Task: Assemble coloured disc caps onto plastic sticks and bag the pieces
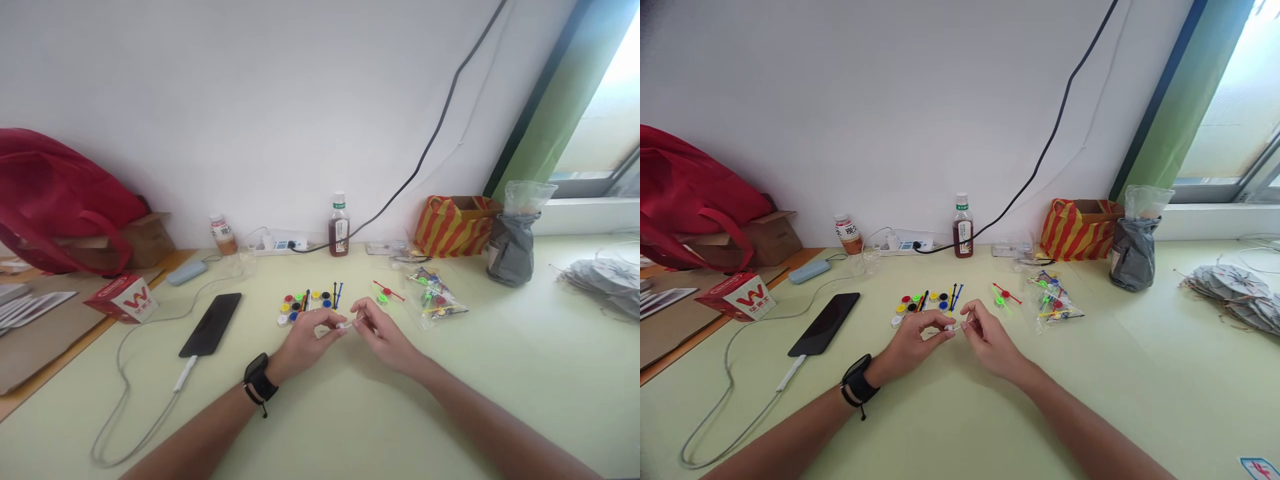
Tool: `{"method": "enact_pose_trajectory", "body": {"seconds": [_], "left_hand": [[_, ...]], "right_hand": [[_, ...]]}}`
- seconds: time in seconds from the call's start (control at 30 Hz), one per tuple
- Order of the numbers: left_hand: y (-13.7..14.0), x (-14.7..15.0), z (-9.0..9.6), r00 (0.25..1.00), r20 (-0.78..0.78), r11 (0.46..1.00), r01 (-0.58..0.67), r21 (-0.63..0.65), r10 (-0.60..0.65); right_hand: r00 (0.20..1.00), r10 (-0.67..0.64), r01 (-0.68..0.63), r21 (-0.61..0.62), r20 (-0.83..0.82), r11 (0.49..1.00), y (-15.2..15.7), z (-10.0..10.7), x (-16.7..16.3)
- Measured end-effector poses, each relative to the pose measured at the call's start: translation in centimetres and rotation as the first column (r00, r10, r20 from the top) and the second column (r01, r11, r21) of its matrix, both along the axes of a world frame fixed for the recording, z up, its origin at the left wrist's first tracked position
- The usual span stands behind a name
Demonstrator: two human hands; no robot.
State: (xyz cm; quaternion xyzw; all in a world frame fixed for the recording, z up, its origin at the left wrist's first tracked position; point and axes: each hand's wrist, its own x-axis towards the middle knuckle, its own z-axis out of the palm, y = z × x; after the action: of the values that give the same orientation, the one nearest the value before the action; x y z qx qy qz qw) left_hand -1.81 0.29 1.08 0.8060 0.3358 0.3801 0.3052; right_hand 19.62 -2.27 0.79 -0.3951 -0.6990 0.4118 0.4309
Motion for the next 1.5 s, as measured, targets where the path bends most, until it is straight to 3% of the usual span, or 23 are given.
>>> {"method": "enact_pose_trajectory", "body": {"seconds": [0.23,0.37,0.53,0.77,1.0,1.2,1.4,1.5], "left_hand": [[-0.4,0.4,0.1,0.994,0.105,0.987,0.046,-0.155,-0.029],[-0.4,0.4,0.3,0.96,0.26,0.913,0.197,-0.357,-0.105],[0.6,0.2,-0.4,0.924,0.383,0.859,0.192,-0.474,0.004],[1.3,-0.1,-0.4,0.891,0.446,0.846,0.175,-0.503,0.081],[1.4,-0.1,-0.6,0.89,0.444,0.863,0.139,-0.485,0.106],[1.2,0.0,-0.2,0.891,0.442,0.855,0.151,-0.496,0.099],[1.3,-0.1,-0.4,0.895,0.433,0.859,0.139,-0.492,0.103],[1.3,-0.1,-0.4,0.898,0.428,0.863,0.13,-0.488,0.106]], "right_hand": [[1.0,-0.013,0.013,0.008,-0.015,1.0,0.4,-0.3,0.2],[0.996,-0.038,0.039,0.003,-0.079,0.999,0.7,-0.5,0.2],[0.982,-0.153,0.159,0.05,-0.107,0.986,1.0,-0.5,0.6],[0.992,-0.123,0.124,0.181,-0.02,0.976,0.6,-0.1,0.9],[0.999,0.043,-0.043,-0.001,0.008,0.999,0.5,0.3,0.9],[0.994,-0.078,0.08,0.018,-0.075,0.997,0.4,0.2,0.5],[1.0,-0.012,0.012,-0.004,0.005,1.0,0.6,0.0,0.8],[0.999,-0.053,0.053,-0.002,-0.003,0.999,0.9,0.2,0.9]]}}
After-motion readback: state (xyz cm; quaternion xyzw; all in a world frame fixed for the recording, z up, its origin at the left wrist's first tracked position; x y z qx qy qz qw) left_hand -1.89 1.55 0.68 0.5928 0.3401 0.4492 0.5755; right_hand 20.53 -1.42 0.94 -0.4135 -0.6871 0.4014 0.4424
